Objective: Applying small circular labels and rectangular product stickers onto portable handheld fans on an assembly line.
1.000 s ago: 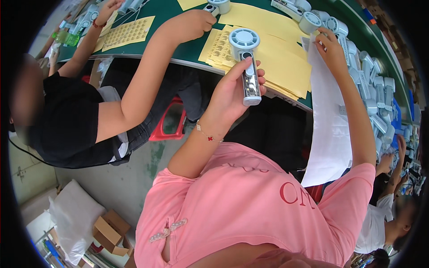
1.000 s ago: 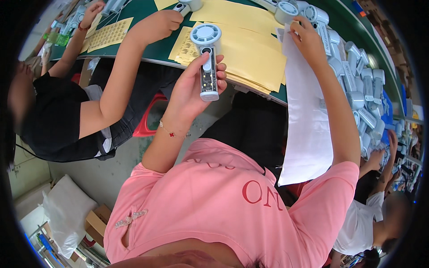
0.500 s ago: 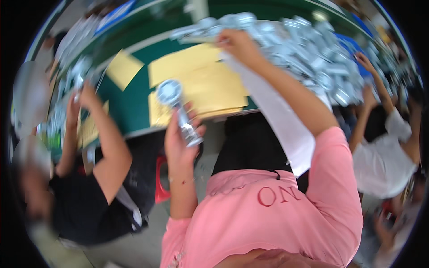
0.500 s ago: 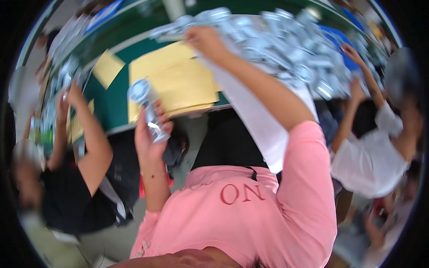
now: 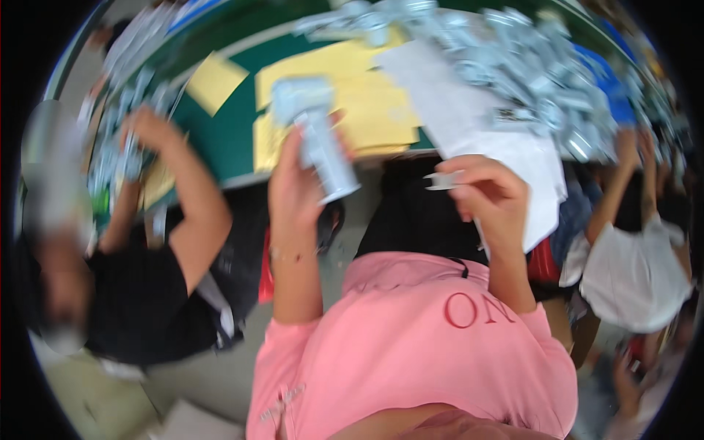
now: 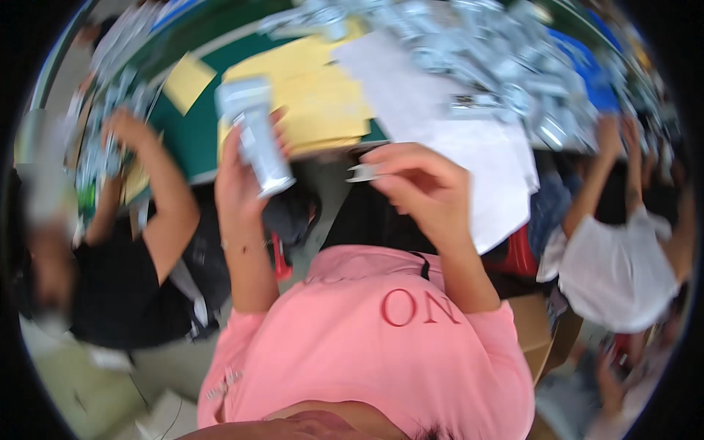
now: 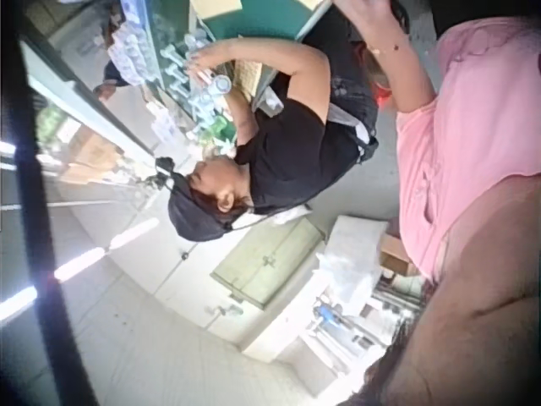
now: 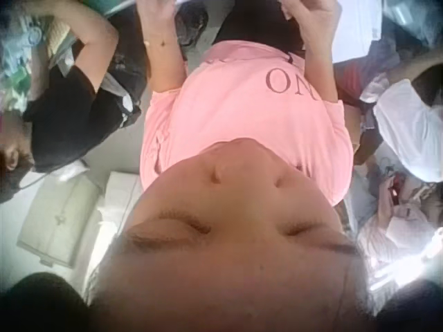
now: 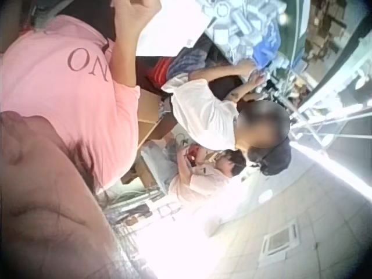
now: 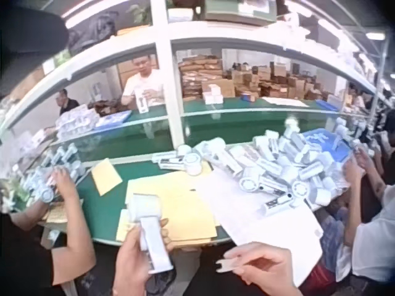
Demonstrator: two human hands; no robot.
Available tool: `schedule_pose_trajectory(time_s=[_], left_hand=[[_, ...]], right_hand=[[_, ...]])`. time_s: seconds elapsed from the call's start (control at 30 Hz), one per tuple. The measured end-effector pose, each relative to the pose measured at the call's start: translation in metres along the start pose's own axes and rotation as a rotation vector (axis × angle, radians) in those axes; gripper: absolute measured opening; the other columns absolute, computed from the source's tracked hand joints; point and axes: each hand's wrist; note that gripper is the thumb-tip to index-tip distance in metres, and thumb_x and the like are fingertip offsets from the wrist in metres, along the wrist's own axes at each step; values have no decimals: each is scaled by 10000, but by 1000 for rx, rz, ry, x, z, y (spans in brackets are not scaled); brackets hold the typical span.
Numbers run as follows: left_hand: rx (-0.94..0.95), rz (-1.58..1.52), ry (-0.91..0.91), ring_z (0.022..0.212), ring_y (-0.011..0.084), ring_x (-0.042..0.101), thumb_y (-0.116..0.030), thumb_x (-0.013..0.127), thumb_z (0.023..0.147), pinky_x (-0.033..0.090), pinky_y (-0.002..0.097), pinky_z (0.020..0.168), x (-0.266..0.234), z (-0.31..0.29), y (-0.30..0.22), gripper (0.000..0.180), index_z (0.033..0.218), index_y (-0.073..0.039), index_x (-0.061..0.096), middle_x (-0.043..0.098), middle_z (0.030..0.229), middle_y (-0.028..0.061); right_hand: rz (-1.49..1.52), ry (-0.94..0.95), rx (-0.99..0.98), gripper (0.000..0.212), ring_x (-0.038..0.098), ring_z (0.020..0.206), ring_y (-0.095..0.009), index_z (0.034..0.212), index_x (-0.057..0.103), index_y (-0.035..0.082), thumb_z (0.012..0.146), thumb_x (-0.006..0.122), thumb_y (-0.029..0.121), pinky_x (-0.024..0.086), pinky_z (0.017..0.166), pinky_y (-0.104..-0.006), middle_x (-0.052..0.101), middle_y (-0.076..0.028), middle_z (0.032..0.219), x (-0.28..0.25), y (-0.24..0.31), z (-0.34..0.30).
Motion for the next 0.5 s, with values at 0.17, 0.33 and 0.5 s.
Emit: schedule_pose_trajectory(time_s=[0.17,0.33,0.5], left_hand=[[-65,-263,-49,795,209,575,-291,529,889,505,322,741,24,4,13,417,1109,56,456,561,861,100],[-26,-511,-131,803,179,524,-201,560,876,478,288,743,25,-2,23,482,1186,95,340,490,906,108],[-76,-591,-224,788,191,531,-215,589,856,497,303,714,29,-3,24,361,1056,50,446,521,883,109]], right_hand=[[-24,14,-65,108,476,543,-54,845,614,-22,748,643,-60,335,423,-164,581,-100,857,12,-8,-2],[-29,9,103,129,464,501,-44,892,611,-31,775,659,-4,331,420,-161,597,-58,786,43,-9,-2],[-17,91,143,145,523,589,-60,922,608,-37,781,640,-34,402,464,-172,600,-65,866,56,-7,7]])
Point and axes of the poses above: each hand's wrist, its own z-axis towards the middle knuckle, its own x-axis out of the palm, y = z × x
